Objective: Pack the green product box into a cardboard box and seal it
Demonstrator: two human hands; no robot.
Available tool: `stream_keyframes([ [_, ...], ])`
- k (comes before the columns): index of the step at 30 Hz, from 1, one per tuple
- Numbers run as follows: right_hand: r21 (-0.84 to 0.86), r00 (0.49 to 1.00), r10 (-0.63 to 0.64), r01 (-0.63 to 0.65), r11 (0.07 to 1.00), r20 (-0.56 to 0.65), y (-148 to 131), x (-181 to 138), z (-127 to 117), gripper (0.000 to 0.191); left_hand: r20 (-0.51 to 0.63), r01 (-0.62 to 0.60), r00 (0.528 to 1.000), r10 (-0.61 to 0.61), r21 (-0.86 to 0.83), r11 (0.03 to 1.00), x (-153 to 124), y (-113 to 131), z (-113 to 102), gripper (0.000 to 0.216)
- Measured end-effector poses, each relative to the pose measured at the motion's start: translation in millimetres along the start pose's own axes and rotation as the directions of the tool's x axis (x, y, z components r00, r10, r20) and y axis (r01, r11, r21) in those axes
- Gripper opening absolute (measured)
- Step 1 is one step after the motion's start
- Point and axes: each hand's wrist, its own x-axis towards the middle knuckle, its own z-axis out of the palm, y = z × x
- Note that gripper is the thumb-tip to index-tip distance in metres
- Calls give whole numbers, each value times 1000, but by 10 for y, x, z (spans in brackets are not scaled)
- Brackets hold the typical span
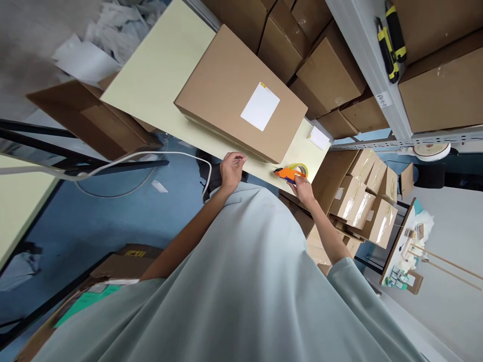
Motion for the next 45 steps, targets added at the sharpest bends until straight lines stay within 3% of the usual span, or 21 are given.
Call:
stream_keyframes([
  [4,-82,997,-30,24,996,-70,24,179,70,46,-154,177,966,-205,-181,967,90,85,168,5],
  [7,-84,993,-47,37,996,-111,19,247,135,44,-211,243,926,-313,-303,921,134,161,277,9],
  [12,-41,986,-54,48,998,-155,-93,229,198,40,-203,296,872,-446,-507,809,119,307,264,31],
  [15,-11,985,-55,54,998,-166,-185,176,176,39,-108,391,835,-539,-573,720,80,462,225,23],
  [20,82,984,-30,45,996,-175,-321,109,148,37,107,581,784,-612,-473,662,107,772,364,9],
  [24,164,983,-2,32,986,-185,-414,118,224,36,120,637,764,-634,-288,714,166,939,414,17],
  [29,195,981,-21,59,979,-192,-517,147,287,29,98,638,769,-632,-39,769,-64,1242,119,24],
  [31,192,980,-38,77,978,-196,-564,141,287,31,128,589,798,-589,39,807,-241,1406,8,35],
  [32,191,979,-46,85,978,-199,-588,135,283,33,166,512,840,-517,80,856,-310,1488,-4,44],
  [34,189,977,-56,96,977,-205,-629,118,272,36,306,141,929,-208,227,964,-349,1632,100,67],
  [35,189,976,-57,97,977,-209,-646,108,268,37,403,-120,915,-17,311,943,-305,1686,219,77],
  [36,189,975,-56,97,977,-213,-659,98,265,38,493,-358,859,137,387,850,-221,1726,373,85],
  [37,190,975,-53,96,977,-217,-667,88,265,38,547,-508,808,219,460,728,-104,1749,551,89],
  [38,192,974,-49,92,977,-220,-671,78,267,37,571,-577,785,239,534,618,32,1754,737,92],
  [41,201,974,-34,80,976,-223,-657,56,283,33,558,-579,810,180,715,392,404,1666,1193,94],
  [43,216,975,-22,71,974,-221,-633,50,300,33,548,-560,825,133,766,314,524,1539,1320,89],
  [45,229,975,-19,71,971,-223,-619,54,321,36,546,-551,832,102,788,274,537,1395,1303,83],
])
